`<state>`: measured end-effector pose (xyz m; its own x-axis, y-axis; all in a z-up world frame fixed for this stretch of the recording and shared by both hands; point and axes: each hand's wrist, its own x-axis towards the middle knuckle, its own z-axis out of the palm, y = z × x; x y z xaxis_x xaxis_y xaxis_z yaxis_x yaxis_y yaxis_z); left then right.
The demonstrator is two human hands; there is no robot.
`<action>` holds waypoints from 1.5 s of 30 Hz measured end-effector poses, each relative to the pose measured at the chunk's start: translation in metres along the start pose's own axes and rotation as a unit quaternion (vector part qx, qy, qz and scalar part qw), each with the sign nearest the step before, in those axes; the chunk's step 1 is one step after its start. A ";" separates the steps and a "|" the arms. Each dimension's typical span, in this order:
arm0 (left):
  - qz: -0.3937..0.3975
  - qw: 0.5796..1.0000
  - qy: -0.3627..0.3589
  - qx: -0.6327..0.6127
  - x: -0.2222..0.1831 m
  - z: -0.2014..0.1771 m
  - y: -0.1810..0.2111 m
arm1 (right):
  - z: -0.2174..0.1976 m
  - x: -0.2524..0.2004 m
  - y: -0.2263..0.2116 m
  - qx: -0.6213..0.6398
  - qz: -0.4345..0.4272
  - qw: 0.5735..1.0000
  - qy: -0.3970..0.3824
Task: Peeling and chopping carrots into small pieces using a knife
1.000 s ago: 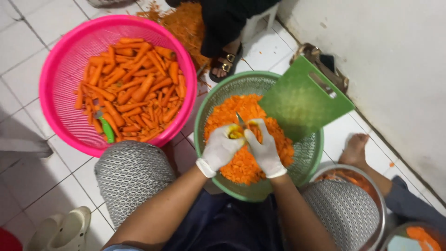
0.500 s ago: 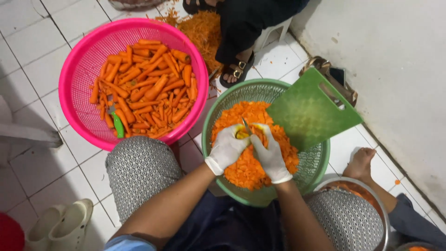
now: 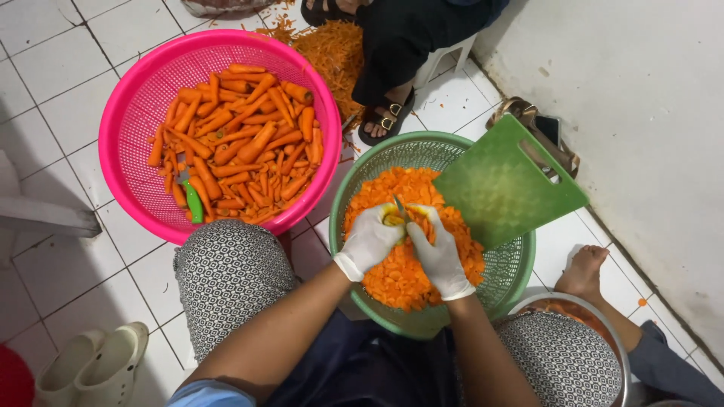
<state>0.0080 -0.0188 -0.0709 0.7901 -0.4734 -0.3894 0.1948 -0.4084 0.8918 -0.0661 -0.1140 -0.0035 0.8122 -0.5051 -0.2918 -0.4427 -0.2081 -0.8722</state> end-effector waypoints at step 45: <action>-0.027 0.992 -0.072 -0.101 -0.024 -0.016 0.035 | 0.001 0.002 0.008 -0.004 0.013 1.000 0.005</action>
<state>0.0051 -0.0091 -0.0267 0.6874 -0.5673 -0.4534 0.3583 -0.2781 0.8912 -0.0676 -0.1164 -0.0113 0.7964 -0.5185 -0.3113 -0.4673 -0.2007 -0.8610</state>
